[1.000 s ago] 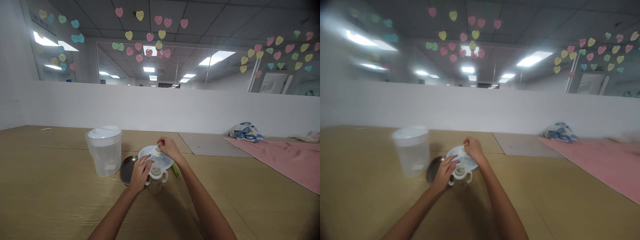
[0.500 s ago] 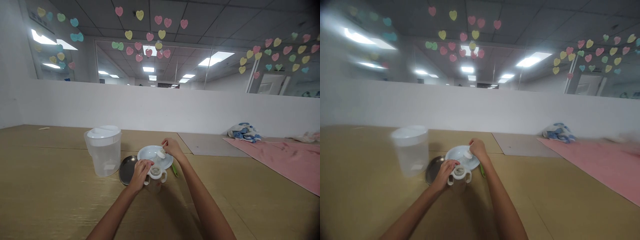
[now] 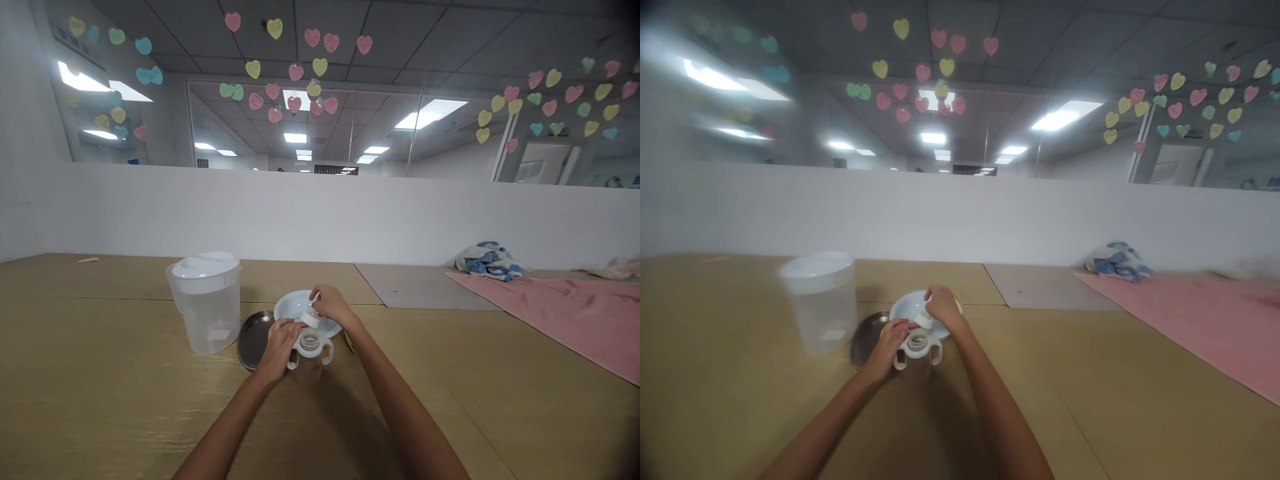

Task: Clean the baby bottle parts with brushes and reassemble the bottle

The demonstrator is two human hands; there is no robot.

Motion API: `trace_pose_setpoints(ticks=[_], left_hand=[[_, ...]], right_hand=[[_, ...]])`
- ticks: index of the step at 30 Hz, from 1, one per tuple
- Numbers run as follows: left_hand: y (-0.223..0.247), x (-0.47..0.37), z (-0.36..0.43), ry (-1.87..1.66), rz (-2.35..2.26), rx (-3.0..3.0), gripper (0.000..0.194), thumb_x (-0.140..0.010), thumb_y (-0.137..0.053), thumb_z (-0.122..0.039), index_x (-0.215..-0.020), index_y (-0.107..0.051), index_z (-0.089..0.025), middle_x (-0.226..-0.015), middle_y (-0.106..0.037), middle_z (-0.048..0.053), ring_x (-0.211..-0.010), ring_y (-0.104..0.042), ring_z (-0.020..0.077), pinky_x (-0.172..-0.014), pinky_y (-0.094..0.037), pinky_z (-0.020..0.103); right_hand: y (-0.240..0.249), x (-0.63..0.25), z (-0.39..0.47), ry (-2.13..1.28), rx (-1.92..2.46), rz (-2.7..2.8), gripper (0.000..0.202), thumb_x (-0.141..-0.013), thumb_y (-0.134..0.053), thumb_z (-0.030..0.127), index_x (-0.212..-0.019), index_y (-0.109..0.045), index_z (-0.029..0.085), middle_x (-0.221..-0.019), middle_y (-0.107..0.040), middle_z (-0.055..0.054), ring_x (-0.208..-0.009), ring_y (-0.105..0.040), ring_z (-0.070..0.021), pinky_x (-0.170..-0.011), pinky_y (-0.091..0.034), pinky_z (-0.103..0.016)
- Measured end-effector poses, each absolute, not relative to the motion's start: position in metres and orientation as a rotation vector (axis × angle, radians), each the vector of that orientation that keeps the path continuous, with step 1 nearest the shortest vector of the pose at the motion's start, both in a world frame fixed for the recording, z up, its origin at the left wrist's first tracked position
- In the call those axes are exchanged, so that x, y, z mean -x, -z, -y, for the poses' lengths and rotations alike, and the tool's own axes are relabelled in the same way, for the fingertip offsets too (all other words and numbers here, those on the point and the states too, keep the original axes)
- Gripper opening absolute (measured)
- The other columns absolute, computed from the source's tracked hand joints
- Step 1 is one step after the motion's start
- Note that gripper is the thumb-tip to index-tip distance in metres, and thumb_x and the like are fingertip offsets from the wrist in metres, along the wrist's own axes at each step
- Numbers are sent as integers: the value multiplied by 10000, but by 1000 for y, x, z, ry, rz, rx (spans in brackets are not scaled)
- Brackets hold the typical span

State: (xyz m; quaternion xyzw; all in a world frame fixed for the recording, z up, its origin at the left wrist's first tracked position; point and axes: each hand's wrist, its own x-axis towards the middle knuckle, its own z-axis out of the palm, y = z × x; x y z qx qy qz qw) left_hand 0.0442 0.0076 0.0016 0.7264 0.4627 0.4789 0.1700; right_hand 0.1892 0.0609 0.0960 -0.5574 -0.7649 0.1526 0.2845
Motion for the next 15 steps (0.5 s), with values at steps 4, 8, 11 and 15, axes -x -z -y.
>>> trace_pose_setpoints(ticks=[4,8,11,15], left_hand=[[-5,-44,-7,-1440,-1297,-2039,469,-886,-273,-444,-937,-679,-216,-1086,-653,59,-1150,-463,237,-999,-322,470],[-10,-42,-4,-1609,-1304,-1999,421,-886,-319,-429,-937,-669,-200,-1067,-657,68,-1081,-529,223,-971,-365,428],[-16,-41,-2,-1691,-1327,-1969,348,-860,-419,-423,-1025,-631,-201,-1065,-649,63,-1016,-568,202,-930,-405,371],[-19,-41,0,-1756,-1348,-1966,422,-793,-546,-424,-1155,-553,-207,-1109,-622,66,-1027,-564,204,-907,-420,339]], right_hand=[[-91,-192,-66,-293,1530,2047,212,-606,-546,-10,-737,-628,134,-705,-613,-38,-647,-553,-125,-614,-385,-223],[-97,-194,-65,-240,1536,2045,146,-644,-585,61,-758,-634,139,-737,-629,-42,-686,-555,-127,-633,-383,-223],[-108,-188,-54,-284,1464,2050,77,-671,-617,136,-742,-642,148,-692,-624,-18,-634,-555,-111,-606,-387,-210],[-125,-174,-27,-427,1229,2037,71,-660,-663,207,-681,-627,149,-632,-605,5,-599,-548,-101,-580,-387,-202]])
